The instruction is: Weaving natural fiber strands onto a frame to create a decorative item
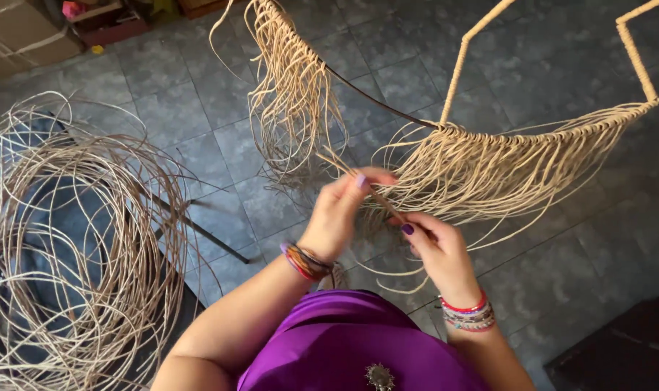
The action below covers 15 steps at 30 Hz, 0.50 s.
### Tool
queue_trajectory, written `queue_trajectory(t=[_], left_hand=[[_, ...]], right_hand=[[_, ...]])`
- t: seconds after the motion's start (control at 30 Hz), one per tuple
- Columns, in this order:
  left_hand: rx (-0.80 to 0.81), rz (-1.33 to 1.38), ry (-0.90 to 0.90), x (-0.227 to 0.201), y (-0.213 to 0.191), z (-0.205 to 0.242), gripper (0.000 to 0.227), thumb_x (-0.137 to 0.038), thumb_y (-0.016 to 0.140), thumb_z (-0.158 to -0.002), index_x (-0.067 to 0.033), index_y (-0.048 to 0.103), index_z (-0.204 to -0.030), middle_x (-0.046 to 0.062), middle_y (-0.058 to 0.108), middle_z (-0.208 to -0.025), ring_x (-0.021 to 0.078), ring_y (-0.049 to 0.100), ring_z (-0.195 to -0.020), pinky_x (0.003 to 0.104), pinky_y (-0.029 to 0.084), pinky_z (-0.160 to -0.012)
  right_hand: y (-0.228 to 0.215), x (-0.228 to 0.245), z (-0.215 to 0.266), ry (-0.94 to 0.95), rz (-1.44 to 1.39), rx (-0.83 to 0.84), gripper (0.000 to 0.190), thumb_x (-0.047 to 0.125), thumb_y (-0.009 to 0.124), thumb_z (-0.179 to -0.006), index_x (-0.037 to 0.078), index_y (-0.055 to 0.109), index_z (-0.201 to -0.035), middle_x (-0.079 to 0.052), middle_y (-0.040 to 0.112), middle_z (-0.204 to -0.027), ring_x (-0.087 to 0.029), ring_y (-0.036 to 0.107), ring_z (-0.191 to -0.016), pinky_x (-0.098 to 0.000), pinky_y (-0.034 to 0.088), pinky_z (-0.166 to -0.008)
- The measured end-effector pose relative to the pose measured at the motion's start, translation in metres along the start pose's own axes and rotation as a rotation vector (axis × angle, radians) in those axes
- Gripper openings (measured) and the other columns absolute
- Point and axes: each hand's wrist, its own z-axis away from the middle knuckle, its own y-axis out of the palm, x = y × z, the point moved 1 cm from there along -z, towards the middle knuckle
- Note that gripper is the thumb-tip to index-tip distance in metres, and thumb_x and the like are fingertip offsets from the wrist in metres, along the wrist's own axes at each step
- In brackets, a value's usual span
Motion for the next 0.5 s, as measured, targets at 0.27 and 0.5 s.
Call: queue_trajectory(t=[0.27, 0.5], left_hand=[[-0.177, -0.548, -0.312, -0.014, -0.065, -0.006, 0.052, -0.042, 0.043, -0.109, -0.0116, 0.082, -0.093, 0.01, 0.076, -0.085, 0.0229, 0.064, -0.08, 0.042, 0.052, -0.083], [0.258, -1.103, 0.433, -0.04, 0.016, 0.004, 0.047, -0.032, 0.077, -0.084, -0.0059, 0.062, -0.119, 0.02, 0.059, -0.132, 0.0407, 0.055, -0.128, 0.051, 0.047, -0.108]], right_hand=[[-0.049, -0.025, -0.02, -0.099, 0.241, 0.018, 0.014, 0.014, 0.07, -0.095, 0.008, 0.082, -0.1, -0.014, 0.081, -0.091, -0.027, 0.075, -0.098, -0.0404, 0.06, -0.079], [-0.031, -0.013, -0.037, -0.208, 0.49, 0.133, 0.016, 0.01, 0.072, -0.09, 0.01, 0.082, -0.103, -0.014, 0.079, -0.098, -0.037, 0.07, -0.111, -0.0485, 0.057, -0.093]])
